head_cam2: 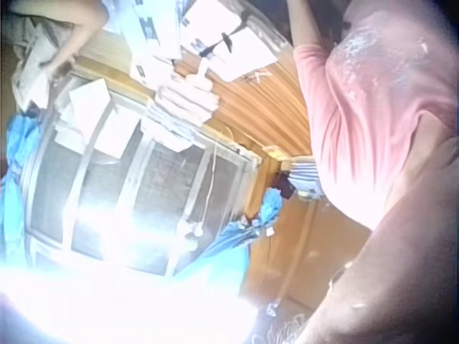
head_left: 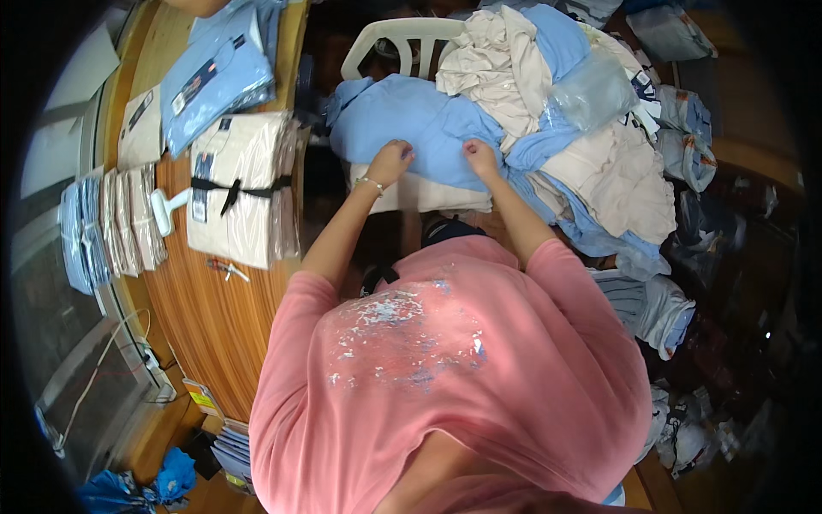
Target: The person folds a light-blue shirt using a cardboard template, inserts it into a plastic bag, and secures the package with a black elastic strap.
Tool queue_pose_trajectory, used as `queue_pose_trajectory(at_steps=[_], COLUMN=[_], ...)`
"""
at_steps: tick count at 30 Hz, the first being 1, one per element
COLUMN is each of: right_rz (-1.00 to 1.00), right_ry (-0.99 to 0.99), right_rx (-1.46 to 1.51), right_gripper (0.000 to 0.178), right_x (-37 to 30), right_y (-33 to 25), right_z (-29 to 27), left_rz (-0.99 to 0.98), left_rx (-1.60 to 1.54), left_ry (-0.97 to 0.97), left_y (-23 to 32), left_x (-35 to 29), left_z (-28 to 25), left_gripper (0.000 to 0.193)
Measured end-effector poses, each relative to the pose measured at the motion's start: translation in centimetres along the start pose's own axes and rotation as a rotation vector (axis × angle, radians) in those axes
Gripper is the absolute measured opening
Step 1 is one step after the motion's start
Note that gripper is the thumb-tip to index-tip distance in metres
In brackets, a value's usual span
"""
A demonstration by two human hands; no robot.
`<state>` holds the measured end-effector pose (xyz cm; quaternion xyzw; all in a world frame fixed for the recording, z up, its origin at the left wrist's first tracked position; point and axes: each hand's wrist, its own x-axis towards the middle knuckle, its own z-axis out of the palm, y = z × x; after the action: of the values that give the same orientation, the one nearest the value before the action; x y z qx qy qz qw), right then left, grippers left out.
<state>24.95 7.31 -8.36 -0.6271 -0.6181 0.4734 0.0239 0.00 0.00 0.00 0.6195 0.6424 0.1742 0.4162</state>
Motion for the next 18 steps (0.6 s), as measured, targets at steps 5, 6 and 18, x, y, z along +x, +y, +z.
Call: queue_pose_trajectory(at_steps=[5,6,18], right_rz=[-0.066,-0.068,-0.061], right_ry=[0.86,0.694,-0.693], right_rx=[-0.437,-0.382,-0.421], right_gripper=[0.021,0.019,0.009], right_x=[1.5,2.1,-3.8], right_y=[-2.4,-1.9,2.2], right_z=[-3.9,-4.3,-13.1], left_rz=[0.064,0.042,-0.143], left_rx=[0.249,0.256,-0.233], left_ry=[0.239,0.153,-0.377], left_y=[3.1,2.7,0.9], left_x=[6.8,7.5,0.0], left_z=[2.5,2.5,1.3], left_gripper=[0.027,0.025,0.018])
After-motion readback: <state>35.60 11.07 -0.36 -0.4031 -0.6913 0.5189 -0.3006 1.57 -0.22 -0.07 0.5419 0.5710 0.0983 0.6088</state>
